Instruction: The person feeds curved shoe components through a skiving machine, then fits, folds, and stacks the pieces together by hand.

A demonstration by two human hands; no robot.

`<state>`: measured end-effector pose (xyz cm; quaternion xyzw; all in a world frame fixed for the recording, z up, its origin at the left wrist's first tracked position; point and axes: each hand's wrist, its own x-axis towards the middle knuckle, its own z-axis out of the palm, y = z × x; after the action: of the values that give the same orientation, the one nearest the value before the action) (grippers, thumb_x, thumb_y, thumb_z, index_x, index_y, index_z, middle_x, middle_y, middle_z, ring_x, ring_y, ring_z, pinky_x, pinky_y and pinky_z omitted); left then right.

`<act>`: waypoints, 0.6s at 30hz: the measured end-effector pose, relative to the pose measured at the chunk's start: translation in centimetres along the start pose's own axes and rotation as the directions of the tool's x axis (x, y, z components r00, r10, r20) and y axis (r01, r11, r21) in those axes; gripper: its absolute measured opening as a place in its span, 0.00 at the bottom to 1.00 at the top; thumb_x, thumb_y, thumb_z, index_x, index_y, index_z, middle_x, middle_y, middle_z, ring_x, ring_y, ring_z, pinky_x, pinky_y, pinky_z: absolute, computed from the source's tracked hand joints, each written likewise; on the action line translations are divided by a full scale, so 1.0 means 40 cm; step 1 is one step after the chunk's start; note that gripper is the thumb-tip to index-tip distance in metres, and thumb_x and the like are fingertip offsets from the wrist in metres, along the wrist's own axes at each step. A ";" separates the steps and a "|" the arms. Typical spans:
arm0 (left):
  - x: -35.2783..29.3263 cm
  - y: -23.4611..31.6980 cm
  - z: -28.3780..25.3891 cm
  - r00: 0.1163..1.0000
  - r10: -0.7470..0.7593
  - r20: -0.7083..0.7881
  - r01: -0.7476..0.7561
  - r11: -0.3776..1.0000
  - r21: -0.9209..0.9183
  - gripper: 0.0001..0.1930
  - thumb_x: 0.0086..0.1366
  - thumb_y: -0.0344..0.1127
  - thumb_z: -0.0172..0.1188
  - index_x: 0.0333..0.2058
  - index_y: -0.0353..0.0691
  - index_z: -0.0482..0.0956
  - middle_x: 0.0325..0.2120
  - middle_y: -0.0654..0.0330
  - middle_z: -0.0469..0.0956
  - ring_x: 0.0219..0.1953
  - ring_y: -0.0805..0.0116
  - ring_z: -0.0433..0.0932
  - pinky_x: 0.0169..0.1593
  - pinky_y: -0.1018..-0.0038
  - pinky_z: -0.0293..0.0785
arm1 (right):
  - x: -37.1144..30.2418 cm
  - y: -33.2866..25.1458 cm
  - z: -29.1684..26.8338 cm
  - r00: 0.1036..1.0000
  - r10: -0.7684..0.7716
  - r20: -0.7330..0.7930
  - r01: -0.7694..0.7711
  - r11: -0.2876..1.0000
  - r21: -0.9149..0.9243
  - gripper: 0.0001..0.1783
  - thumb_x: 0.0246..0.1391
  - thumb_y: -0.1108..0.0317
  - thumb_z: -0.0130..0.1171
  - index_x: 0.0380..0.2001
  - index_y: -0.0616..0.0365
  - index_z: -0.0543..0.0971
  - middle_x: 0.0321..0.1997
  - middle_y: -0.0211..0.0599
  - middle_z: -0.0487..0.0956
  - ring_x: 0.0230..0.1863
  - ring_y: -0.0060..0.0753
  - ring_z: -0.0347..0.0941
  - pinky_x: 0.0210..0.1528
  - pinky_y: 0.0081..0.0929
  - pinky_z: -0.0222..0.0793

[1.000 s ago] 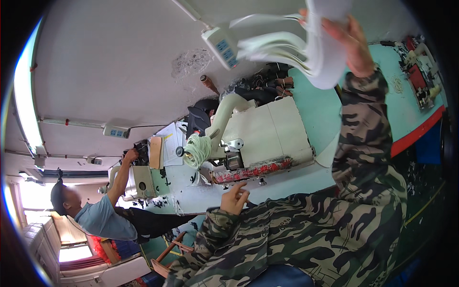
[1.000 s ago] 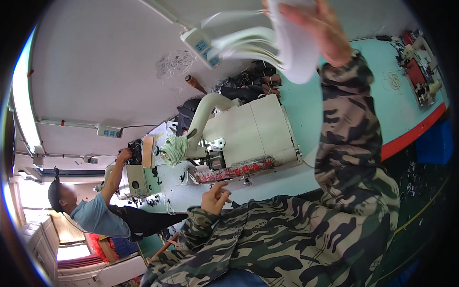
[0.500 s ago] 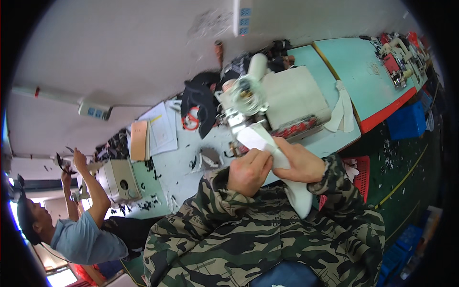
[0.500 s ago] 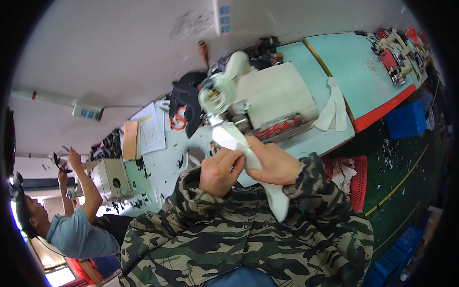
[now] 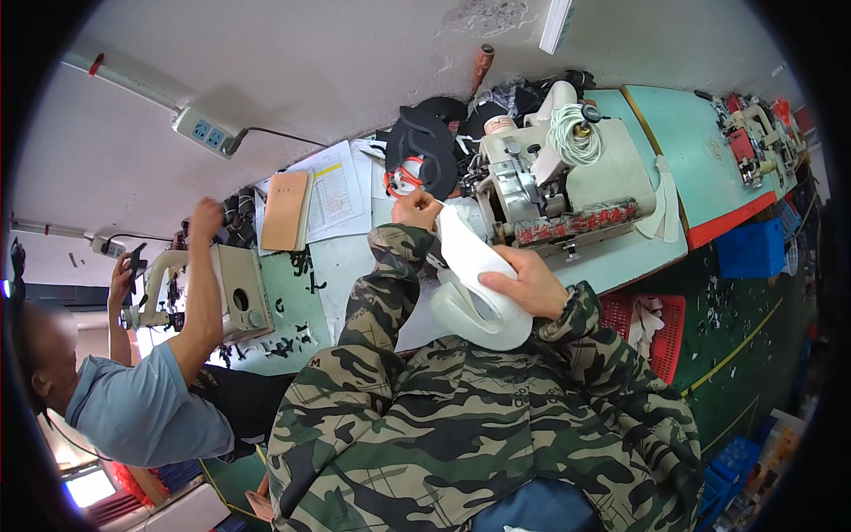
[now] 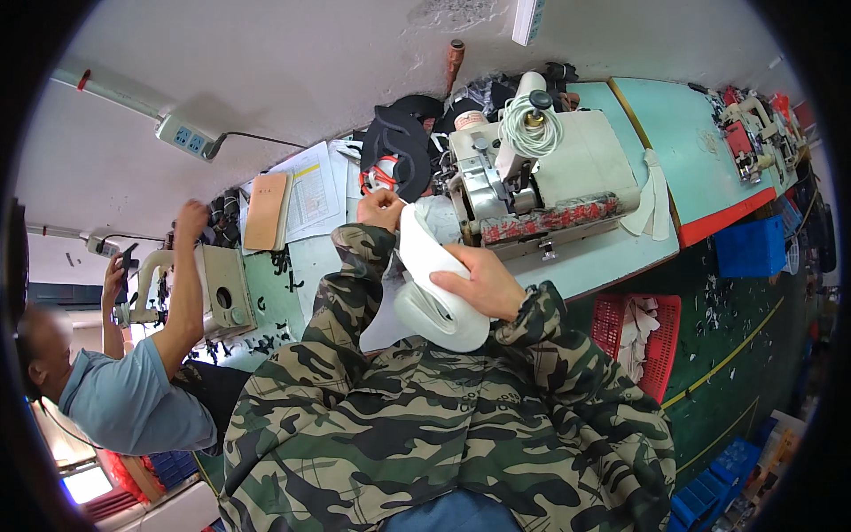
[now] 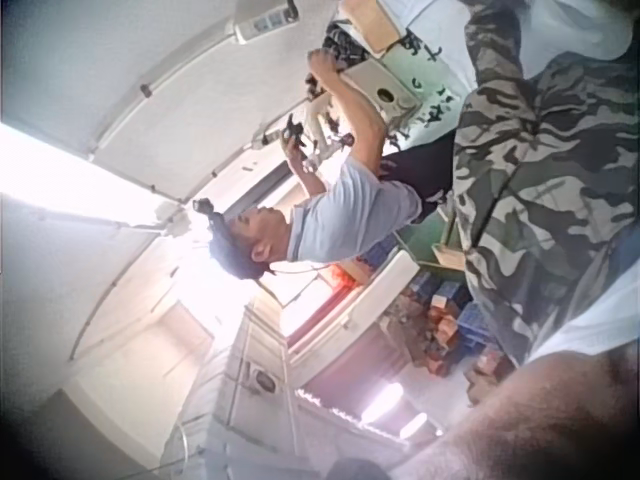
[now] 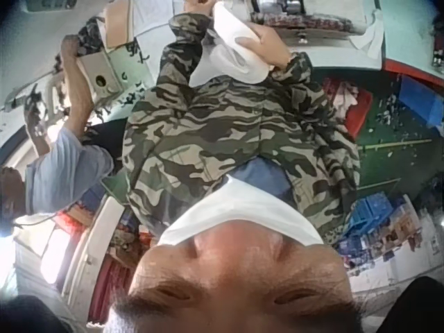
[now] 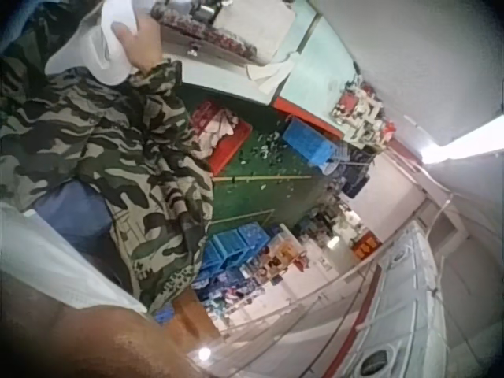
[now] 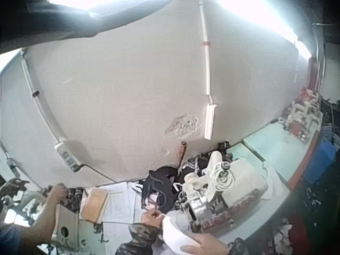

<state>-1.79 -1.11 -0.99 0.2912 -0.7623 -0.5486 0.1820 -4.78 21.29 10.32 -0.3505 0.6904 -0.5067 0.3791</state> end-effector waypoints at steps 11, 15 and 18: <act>-0.048 -0.241 -0.049 0.945 -0.318 0.083 0.325 0.940 -0.099 0.09 0.50 0.34 0.64 0.20 0.34 0.77 0.14 0.62 0.75 0.13 0.75 0.72 0.18 0.79 0.68 | 0.004 -0.036 0.106 0.869 -0.273 0.413 0.236 0.962 0.140 0.22 0.52 0.67 0.55 0.50 0.63 0.69 0.46 0.39 0.75 0.47 0.26 0.69 0.51 0.24 0.62; 0.046 -0.292 -0.149 0.961 -0.274 -0.040 0.276 0.961 0.036 0.08 0.49 0.33 0.63 0.26 0.35 0.77 0.18 0.56 0.78 0.21 0.70 0.78 0.24 0.77 0.72 | 0.064 0.094 0.138 0.981 -0.012 0.191 -0.001 0.998 0.067 0.19 0.52 0.64 0.55 0.45 0.64 0.71 0.38 0.38 0.76 0.39 0.23 0.70 0.42 0.24 0.66; 0.044 -0.143 -0.223 0.871 -0.491 0.021 0.487 0.856 -0.173 0.21 0.55 0.29 0.54 0.48 0.32 0.63 0.27 0.46 0.78 0.17 0.58 0.78 0.18 0.71 0.71 | 0.092 0.174 0.130 0.985 0.154 -0.081 -0.135 0.971 0.198 0.18 0.51 0.64 0.54 0.42 0.68 0.72 0.33 0.39 0.78 0.31 0.25 0.73 0.37 0.24 0.68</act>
<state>3.59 -10.04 -3.50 0.4647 -0.6108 -0.6372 0.0702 -2.62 17.51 1.94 -0.2364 0.6796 -0.5579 0.4134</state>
